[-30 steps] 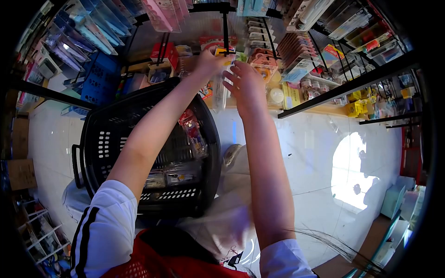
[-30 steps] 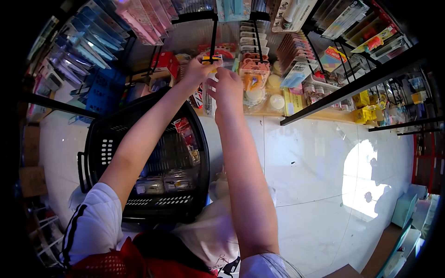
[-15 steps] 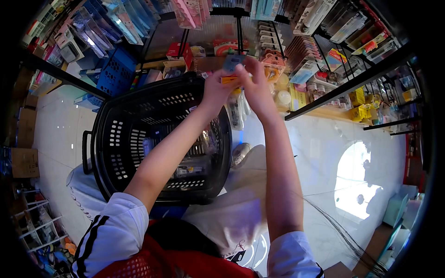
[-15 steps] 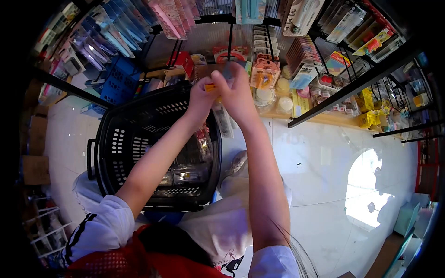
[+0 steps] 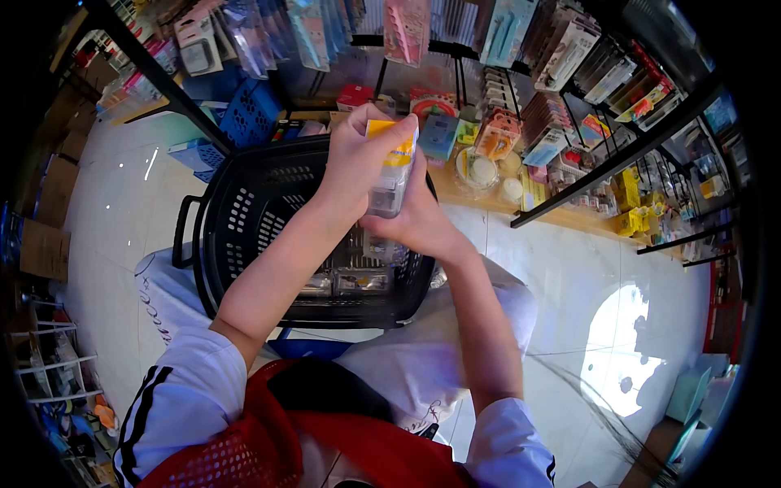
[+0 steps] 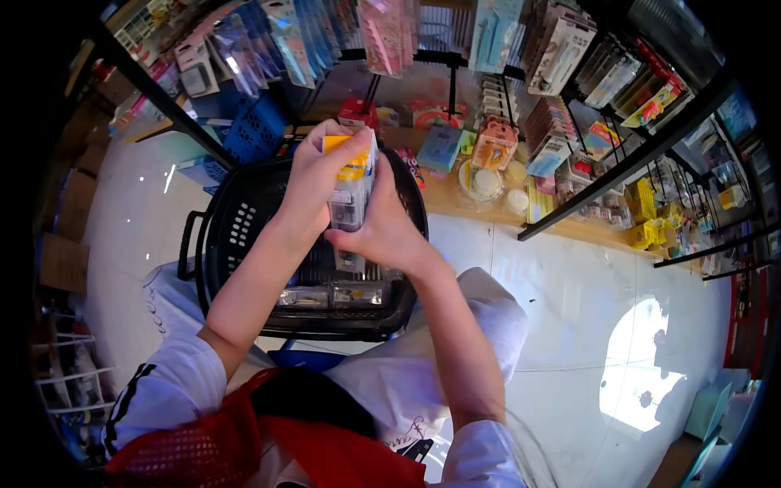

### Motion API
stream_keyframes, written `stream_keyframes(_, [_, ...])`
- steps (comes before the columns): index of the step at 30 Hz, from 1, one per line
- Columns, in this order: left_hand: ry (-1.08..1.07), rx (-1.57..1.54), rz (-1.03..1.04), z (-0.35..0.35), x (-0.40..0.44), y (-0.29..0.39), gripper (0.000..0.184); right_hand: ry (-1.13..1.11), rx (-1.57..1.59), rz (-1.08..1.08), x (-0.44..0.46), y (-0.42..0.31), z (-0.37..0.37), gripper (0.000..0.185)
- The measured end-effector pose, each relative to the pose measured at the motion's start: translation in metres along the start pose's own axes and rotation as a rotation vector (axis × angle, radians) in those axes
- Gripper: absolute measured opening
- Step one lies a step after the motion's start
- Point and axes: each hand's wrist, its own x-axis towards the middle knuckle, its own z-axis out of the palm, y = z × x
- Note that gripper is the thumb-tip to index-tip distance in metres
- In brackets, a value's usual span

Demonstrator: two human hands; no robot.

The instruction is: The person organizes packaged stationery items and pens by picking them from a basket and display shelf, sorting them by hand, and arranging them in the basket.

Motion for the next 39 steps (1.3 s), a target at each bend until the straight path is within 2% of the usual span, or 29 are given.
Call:
stream_keyframes(5, [-0.014,0.122,-0.362,-0.063,0.025,-0.013,0.017,0.056,0.353,0.308,0.003,0.028,0.059,0.078])
stream_keyframes(8, [-0.083,0.262,-0.511,-0.082,0.006,0.015,0.031,-0.069,0.789,0.449,0.004,0.038,0.076,0.055])
stream_keyframes(12, [-0.144,0.157,-0.511,-0.123,-0.029,0.011,0.047,-0.019,0.940,0.528,0.011,0.034,0.087,0.034])
stream_keyframes(13, [-0.201,0.073,-0.537,-0.132,-0.043,0.005,0.049,-0.036,0.907,0.549,0.014,0.034,0.091,0.034])
stream_keyframes(14, [-0.154,0.022,-0.542,-0.156,-0.047,-0.017,0.047,-0.049,0.874,0.573,0.016,0.034,0.094,0.034])
stream_keyframes(15, [-0.144,-0.158,-0.616,-0.170,-0.053,-0.021,0.049,-0.058,0.839,0.597,0.018,0.035,0.097,0.033])
stream_keyframes(17, [-0.166,-0.237,-0.639,-0.194,-0.060,-0.032,0.051,0.035,0.675,0.549,0.017,0.057,0.119,0.036])
stream_keyframes(19, [-0.151,-0.266,-0.665,-0.203,-0.066,-0.031,0.051,0.103,-0.091,0.188,0.022,0.076,0.130,0.037])
stream_keyframes(20, [-0.175,-0.282,-0.662,-0.212,-0.066,-0.034,0.050,0.082,-0.320,0.093,0.024,0.083,0.130,0.036])
stream_keyframes(23, [-0.150,-0.303,-0.683,-0.227,-0.069,-0.031,0.045,-0.059,0.069,0.398,0.030,0.051,0.135,0.036])
stream_keyframes(25, [-0.142,-0.241,-0.648,-0.237,-0.075,-0.034,0.045,-0.055,0.068,0.378,0.027,0.057,0.144,0.034])
stream_keyframes(27, [-0.118,-0.342,-0.632,-0.237,-0.080,-0.037,0.044,-0.054,0.066,0.433,0.024,0.063,0.150,0.033])
stream_keyframes(28, [-0.097,-0.346,-0.654,-0.238,-0.083,-0.037,0.043,-0.028,0.201,0.578,0.023,0.055,0.149,0.029])
stream_keyframes(29, [-0.080,-0.338,-0.670,-0.238,-0.084,-0.034,0.043,0.002,0.279,0.609,0.024,0.054,0.149,0.026])
stream_keyframes(33, [-0.161,-0.444,-0.537,-0.232,-0.079,-0.022,0.041,0.114,0.259,0.665,0.031,0.060,0.136,0.025])
stream_keyframes(34, [-0.139,-0.424,-0.601,-0.237,-0.078,-0.021,0.044,0.184,0.241,0.654,0.037,0.053,0.130,0.024])
stream_keyframes(36, [-0.122,-0.469,-0.585,-0.240,-0.077,-0.015,0.049,0.331,0.417,0.620,0.046,0.063,0.103,0.022])
stream_keyframes(37, [-0.112,-0.494,-0.571,-0.240,-0.075,-0.012,0.052,0.345,0.461,0.535,0.051,0.063,0.088,0.027])
stream_keyframes(39, [-0.207,-0.607,-0.473,-0.241,-0.069,-0.010,0.063,0.293,0.722,0.550,0.058,0.064,0.074,0.032])
